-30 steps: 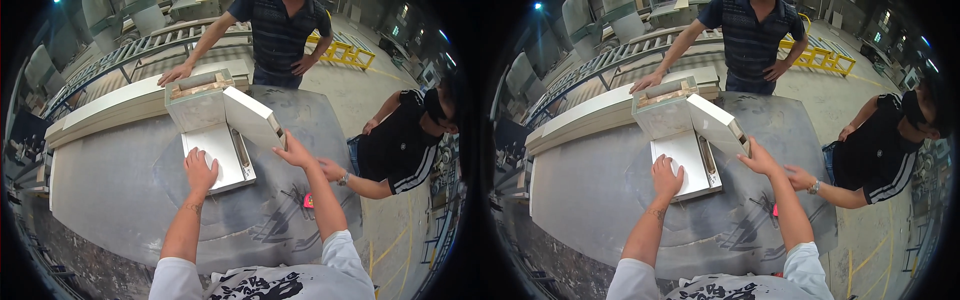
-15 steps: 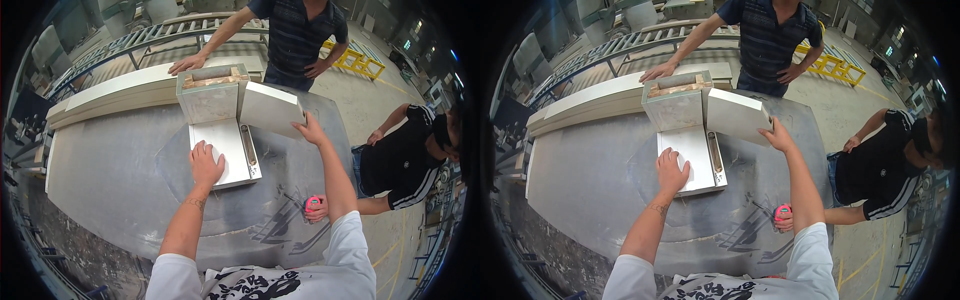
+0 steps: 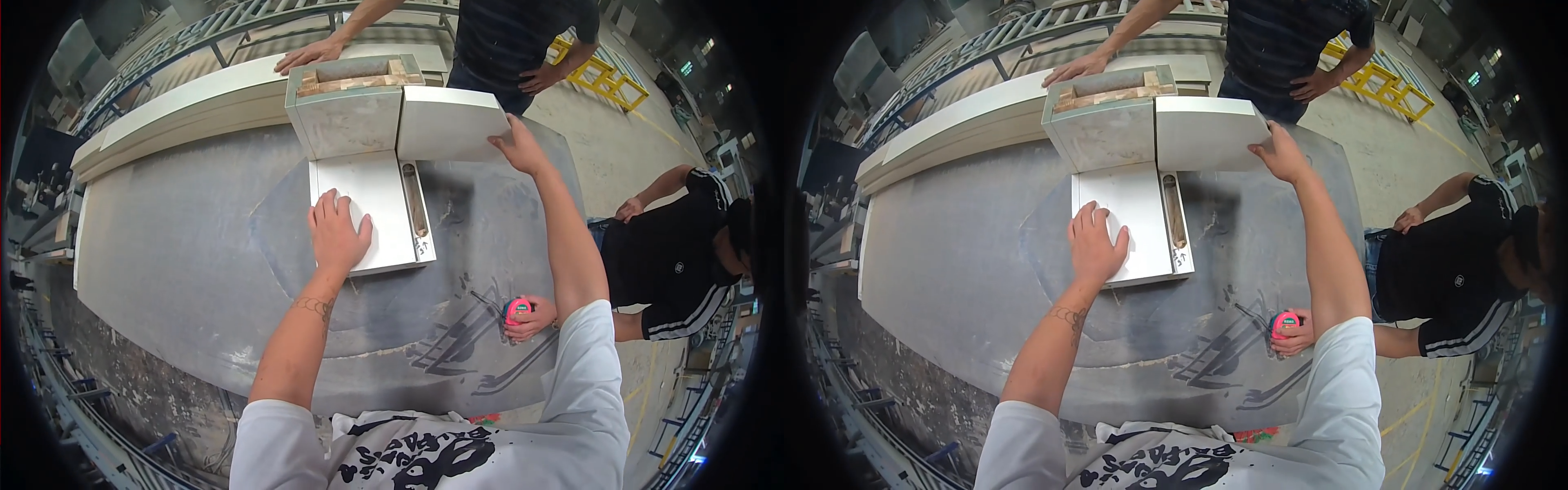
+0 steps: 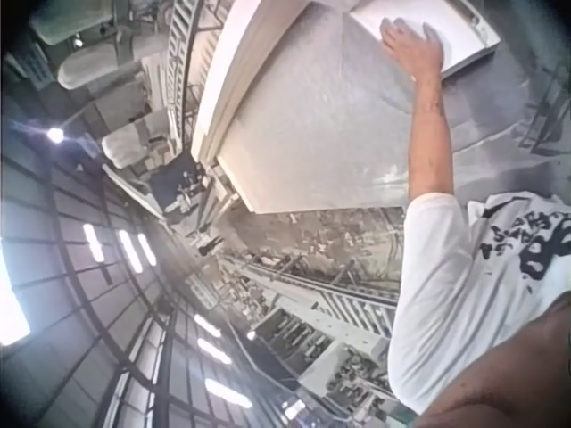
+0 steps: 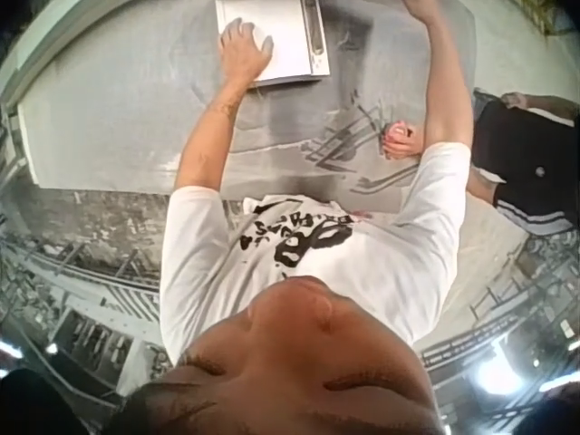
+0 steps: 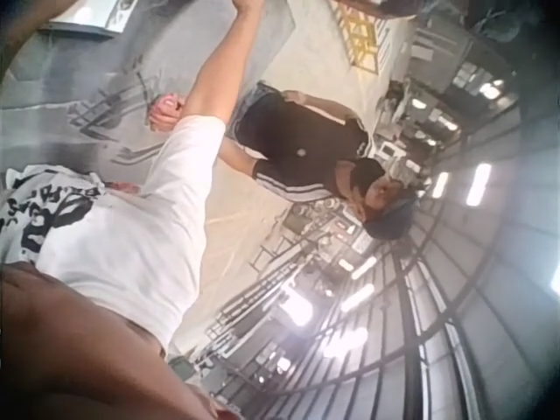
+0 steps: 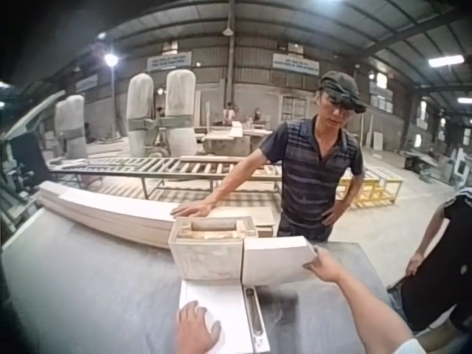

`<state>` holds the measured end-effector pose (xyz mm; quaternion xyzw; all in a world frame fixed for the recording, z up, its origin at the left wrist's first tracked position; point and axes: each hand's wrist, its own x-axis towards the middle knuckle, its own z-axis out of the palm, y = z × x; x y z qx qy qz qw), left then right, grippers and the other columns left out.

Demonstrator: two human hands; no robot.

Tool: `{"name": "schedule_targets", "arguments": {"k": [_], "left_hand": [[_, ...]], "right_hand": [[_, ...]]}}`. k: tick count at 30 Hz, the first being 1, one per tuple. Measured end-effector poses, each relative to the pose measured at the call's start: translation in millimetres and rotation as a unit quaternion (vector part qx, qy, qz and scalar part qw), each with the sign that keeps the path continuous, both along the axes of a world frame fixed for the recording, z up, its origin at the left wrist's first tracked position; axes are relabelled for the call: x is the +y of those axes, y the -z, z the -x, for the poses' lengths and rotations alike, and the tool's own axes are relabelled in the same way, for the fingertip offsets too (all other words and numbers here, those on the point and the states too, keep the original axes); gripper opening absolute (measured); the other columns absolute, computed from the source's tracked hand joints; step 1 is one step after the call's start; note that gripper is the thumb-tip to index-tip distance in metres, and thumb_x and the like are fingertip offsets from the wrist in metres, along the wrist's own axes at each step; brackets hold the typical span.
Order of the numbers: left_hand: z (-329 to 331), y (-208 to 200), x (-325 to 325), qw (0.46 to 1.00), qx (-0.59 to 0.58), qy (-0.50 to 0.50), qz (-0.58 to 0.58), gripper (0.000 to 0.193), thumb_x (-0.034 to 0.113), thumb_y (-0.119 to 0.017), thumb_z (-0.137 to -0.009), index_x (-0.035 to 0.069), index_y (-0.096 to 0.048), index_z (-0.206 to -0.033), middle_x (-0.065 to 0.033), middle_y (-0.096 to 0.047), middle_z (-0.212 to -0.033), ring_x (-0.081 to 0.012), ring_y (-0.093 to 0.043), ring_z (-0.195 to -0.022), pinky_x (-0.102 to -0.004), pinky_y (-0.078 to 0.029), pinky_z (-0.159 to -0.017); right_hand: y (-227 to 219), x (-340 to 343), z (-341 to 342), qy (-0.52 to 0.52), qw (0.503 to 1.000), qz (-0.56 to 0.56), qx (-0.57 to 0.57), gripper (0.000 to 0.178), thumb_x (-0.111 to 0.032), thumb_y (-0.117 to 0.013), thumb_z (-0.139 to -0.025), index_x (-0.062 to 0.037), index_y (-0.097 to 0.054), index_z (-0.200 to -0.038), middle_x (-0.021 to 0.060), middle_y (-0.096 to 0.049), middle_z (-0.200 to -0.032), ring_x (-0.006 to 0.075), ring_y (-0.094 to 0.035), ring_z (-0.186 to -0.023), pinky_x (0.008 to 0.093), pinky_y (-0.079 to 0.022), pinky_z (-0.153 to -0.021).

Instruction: Assembling white wooden furniture components on a production line.

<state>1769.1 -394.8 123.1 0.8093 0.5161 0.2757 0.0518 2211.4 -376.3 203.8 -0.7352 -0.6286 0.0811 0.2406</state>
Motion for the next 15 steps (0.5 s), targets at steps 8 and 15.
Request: {"name": "schedule_targets", "arguments": {"k": [8, 15], "left_hand": [[0.0, -0.5, -2.4, 1.0, 0.021, 0.005, -0.009, 0.051, 0.033, -0.073, -0.09, 0.001, -0.06, -0.127, -0.0216, -0.053, -0.145, -0.0381, -0.046, -0.14, -0.0534, -0.032, -0.118], [-2.4, 0.9, -5.0, 1.0, 0.026, 0.003, -0.016, 0.052, 0.033, -0.073, -0.09, 0.0, -0.06, -0.128, -0.0218, -0.053, -0.144, -0.0386, -0.047, -0.137, -0.0533, -0.032, -0.118]], "right_hand": [[2.7, 8.0, 0.3, 0.009, 1.0, -0.008, -0.01, 0.077, -0.037, -0.075, -0.099, 0.0043, -0.041, -0.155, 0.0284, -0.053, -0.152, 0.042, -0.051, -0.142, 0.0449, -0.042, -0.118], [-0.9, 17.2, -5.0, -0.007, 0.999, -0.002, -0.034, 0.078, -0.036, -0.074, -0.099, 0.0052, -0.039, -0.156, 0.0298, -0.05, -0.154, 0.0429, -0.049, -0.143, 0.0447, -0.041, -0.119]]}}
